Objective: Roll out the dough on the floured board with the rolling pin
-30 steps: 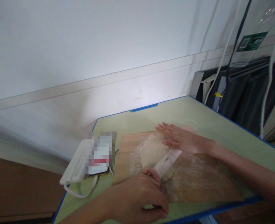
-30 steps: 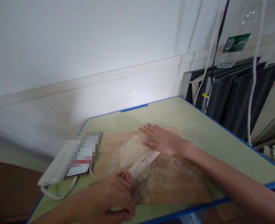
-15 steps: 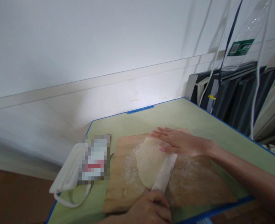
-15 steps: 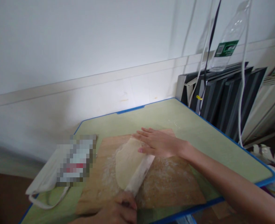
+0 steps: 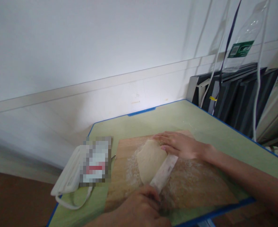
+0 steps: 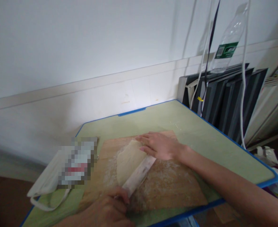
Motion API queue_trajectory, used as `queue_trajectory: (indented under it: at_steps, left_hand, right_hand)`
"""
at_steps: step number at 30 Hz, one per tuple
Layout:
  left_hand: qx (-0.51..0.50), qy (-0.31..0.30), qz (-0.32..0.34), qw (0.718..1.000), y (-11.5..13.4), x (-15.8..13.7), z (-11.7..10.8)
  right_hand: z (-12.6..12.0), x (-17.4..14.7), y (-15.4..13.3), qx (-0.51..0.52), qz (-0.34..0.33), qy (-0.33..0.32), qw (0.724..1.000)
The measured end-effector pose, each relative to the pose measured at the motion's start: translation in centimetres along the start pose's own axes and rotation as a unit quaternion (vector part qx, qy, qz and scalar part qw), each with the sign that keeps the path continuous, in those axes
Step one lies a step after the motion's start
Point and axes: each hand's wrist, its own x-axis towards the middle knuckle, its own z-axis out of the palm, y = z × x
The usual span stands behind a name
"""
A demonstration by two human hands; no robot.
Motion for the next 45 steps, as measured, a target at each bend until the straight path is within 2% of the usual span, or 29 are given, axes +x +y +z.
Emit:
queue_trajectory:
  at_steps: [3, 7, 11, 15, 24, 31, 34, 38, 42, 45]
  left_hand:
    - [0.089, 0.016, -0.039, 0.995, 0.5, 0.0, -2.9]
    - [0.049, 0.022, 0.012, 0.998, -0.7, 0.1, -4.2]
    - [-0.023, 0.034, 0.008, 0.999, -1.6, 0.1, -3.8]
    - [-0.056, 0.036, 0.02, 0.998, -1.2, 0.4, -3.2]
    - [-0.023, -0.001, 0.037, 0.999, -0.7, 0.8, -1.8]
    - [-0.042, -0.031, 0.056, 0.997, -0.3, 1.3, -0.9]
    - [-0.033, -0.026, 0.038, 0.998, -0.1, 1.0, 0.2]
    - [-0.065, -0.035, 0.027, 0.997, -1.1, 0.5, 4.1]
    - [-0.152, -0.058, -0.057, 0.985, -2.2, 0.2, 8.5]
    - [-0.206, -0.07, -0.11, 0.97, -2.4, -0.1, 10.0]
  right_hand:
    - [0.2, 0.0, 0.0, -0.017, 0.012, 0.028, 0.999]
    - [0.2, -0.1, 0.2, 0.03, 0.036, 0.028, 0.998]
    - [0.0, 0.0, 0.5, 0.068, 0.051, -0.028, 0.996]
    - [-0.4, 0.0, 0.6, 0.059, 0.026, -0.072, 0.995]
    - [-0.5, -0.4, 0.7, 0.05, -0.01, -0.057, 0.997]
    - [-0.8, -0.2, 0.3, 0.031, -0.016, -0.047, 0.998]
    - [-0.9, -0.2, 0.1, 0.024, -0.014, -0.057, 0.998]
    - [-1.1, -0.2, -0.2, 0.016, -0.009, -0.073, 0.997]
    - [-1.0, -0.3, -0.3, 0.012, -0.012, -0.074, 0.997]
    - [-0.9, -0.3, -0.1, 0.0, -0.035, -0.073, 0.997]
